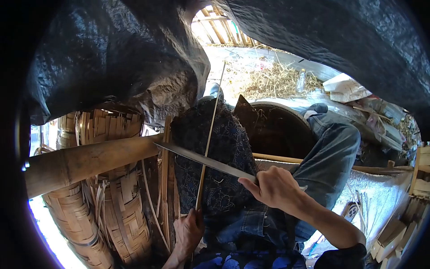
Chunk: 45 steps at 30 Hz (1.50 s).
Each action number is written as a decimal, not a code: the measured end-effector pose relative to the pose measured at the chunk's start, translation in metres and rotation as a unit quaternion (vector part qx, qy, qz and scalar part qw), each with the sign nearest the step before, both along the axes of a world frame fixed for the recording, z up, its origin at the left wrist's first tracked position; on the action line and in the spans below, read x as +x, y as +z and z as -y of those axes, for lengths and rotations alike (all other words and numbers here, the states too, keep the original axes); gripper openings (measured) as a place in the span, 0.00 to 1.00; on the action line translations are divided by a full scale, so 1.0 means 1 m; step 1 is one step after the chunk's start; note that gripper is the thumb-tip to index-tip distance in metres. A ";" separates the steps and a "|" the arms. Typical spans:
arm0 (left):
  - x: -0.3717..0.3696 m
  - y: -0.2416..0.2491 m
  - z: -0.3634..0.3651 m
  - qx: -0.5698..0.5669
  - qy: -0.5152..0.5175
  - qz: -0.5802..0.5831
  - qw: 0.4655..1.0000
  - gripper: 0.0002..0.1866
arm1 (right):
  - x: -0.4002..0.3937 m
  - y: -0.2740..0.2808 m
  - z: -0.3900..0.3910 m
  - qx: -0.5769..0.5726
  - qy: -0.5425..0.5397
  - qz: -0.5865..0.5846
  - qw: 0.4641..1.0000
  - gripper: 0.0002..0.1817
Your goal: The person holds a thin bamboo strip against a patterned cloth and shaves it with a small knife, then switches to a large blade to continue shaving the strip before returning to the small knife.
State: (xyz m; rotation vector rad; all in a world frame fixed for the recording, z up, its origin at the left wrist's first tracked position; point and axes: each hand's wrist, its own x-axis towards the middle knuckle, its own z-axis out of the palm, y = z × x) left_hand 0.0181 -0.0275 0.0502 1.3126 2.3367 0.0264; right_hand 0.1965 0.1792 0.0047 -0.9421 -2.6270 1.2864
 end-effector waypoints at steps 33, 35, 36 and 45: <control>-0.009 -0.034 0.003 0.053 0.311 0.401 0.860 0.23 | 0.326 -0.077 0.257 0.176 -0.627 0.210 0.730 0.21; -0.013 -0.036 0.001 0.060 0.294 0.414 0.859 0.24 | 0.311 -0.075 0.295 0.118 -0.683 0.224 0.685 0.20; -0.014 -0.035 0.001 0.056 0.289 0.415 0.861 0.24 | 0.310 -0.076 0.312 0.104 -0.696 0.230 0.672 0.20; -0.023 -0.038 0.003 0.047 0.250 0.415 0.873 0.23 | 0.299 -0.093 0.349 0.048 -0.709 0.218 0.669 0.16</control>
